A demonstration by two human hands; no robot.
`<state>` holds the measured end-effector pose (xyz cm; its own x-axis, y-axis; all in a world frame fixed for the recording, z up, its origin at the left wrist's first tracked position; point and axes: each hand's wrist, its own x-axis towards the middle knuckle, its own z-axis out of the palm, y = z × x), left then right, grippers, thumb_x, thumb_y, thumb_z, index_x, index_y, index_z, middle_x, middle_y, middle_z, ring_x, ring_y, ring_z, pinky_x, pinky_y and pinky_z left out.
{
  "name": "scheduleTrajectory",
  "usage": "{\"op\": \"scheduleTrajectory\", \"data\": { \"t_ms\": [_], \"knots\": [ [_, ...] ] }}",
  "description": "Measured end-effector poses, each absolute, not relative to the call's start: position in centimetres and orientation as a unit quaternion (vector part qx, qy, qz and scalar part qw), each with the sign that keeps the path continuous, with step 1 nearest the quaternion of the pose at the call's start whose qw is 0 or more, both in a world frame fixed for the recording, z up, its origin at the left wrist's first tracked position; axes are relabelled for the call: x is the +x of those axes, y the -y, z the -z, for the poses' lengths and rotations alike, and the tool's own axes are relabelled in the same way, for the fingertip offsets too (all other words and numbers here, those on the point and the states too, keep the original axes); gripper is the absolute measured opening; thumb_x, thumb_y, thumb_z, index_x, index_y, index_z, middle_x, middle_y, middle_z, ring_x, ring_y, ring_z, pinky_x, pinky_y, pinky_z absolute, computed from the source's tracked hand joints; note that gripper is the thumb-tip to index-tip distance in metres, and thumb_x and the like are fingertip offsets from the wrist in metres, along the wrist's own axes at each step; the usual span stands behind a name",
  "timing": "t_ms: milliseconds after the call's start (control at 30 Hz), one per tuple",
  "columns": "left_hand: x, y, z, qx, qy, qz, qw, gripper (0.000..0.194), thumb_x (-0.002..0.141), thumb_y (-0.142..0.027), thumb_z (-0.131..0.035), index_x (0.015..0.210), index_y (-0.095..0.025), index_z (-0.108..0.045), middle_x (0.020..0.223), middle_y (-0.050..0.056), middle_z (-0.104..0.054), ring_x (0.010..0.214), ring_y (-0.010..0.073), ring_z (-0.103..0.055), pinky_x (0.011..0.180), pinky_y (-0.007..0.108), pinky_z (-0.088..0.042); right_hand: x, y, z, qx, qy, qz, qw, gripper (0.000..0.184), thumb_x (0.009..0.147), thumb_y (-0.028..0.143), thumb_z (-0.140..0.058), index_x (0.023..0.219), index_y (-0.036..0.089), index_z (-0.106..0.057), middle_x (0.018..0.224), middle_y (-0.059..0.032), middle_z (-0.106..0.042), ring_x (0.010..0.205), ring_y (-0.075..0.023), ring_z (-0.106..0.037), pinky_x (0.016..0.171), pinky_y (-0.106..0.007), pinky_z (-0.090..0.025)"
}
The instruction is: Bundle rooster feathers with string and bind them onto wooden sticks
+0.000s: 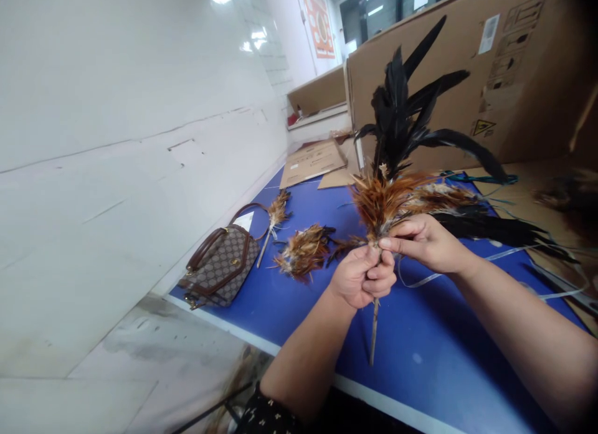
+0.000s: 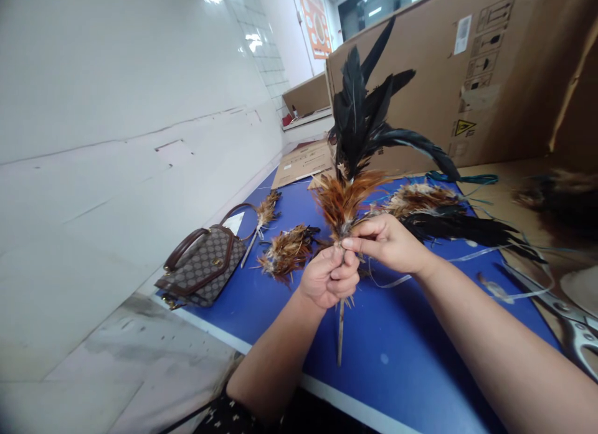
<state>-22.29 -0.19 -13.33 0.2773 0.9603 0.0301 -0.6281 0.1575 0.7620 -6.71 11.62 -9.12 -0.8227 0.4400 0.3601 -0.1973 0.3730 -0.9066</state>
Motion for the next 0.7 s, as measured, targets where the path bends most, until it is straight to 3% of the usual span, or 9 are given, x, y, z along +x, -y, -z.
{"op": "scheduleTrajectory", "data": {
  "t_ms": [200,333,467,600,700],
  "knots": [
    [-20.8,0.4,12.1,0.368,-0.276,-0.643,0.613,0.042,0.090,-0.054,-0.075,0.085,-0.017,-0.058,0.059,-0.009,-0.033,0.041,0.0023,-0.023,0.040,0.017,-0.018,-7.5,-10.5,8.8,-0.095,0.761,-0.545,0.338,0.039,0.089,0.051,-0.078,0.068,0.017,-0.076,0.070,-0.0051,-0.072,0.067,-0.0166,-0.064,0.066,-0.028,-0.052],
    [-20.4,0.2,11.9,0.372,-0.336,-0.706,0.500,0.046,0.089,-0.059,-0.074,0.083,-0.017,-0.058,0.058,-0.009,-0.035,0.041,0.0028,-0.030,0.040,0.018,-0.021,-8.8,-8.9,8.4,-0.156,0.714,-0.547,0.408,0.041,0.085,0.053,-0.080,0.066,0.017,-0.071,0.066,-0.0031,-0.069,0.063,-0.0146,-0.060,0.061,-0.027,-0.050],
    [-20.2,-0.1,12.2,0.391,-0.401,-0.730,0.393,0.051,0.094,-0.061,-0.067,0.074,-0.019,-0.049,0.059,-0.007,-0.039,0.043,0.0037,-0.034,0.041,0.020,-0.024,-9.5,-7.5,8.1,-0.199,0.686,-0.553,0.430,0.042,0.082,0.056,-0.082,0.067,0.018,-0.071,0.063,-0.0037,-0.070,0.055,-0.0161,-0.062,0.055,-0.029,-0.052],
    [-20.1,-0.2,12.5,0.397,-0.476,-0.714,0.326,0.051,0.094,-0.063,-0.065,0.073,-0.019,-0.051,0.062,-0.004,-0.045,0.051,0.0073,-0.042,0.049,0.022,-0.035,-9.5,-7.1,7.7,-0.207,0.680,-0.570,0.412,0.043,0.084,0.058,-0.078,0.065,0.020,-0.071,0.060,-0.0044,-0.070,0.050,-0.0184,-0.063,0.052,-0.031,-0.053],
    [-20.0,-0.3,12.6,0.407,-0.514,-0.703,0.276,0.039,0.093,-0.054,-0.068,0.077,-0.020,-0.061,0.068,0.001,-0.055,0.065,0.0138,-0.052,0.063,0.026,-0.047,-9.2,-7.2,7.3,-0.237,0.711,-0.491,0.444,0.040,0.086,0.052,-0.077,0.062,0.019,-0.072,0.062,-0.0043,-0.071,0.054,-0.0158,-0.060,0.053,-0.028,-0.048]
  ]
}}
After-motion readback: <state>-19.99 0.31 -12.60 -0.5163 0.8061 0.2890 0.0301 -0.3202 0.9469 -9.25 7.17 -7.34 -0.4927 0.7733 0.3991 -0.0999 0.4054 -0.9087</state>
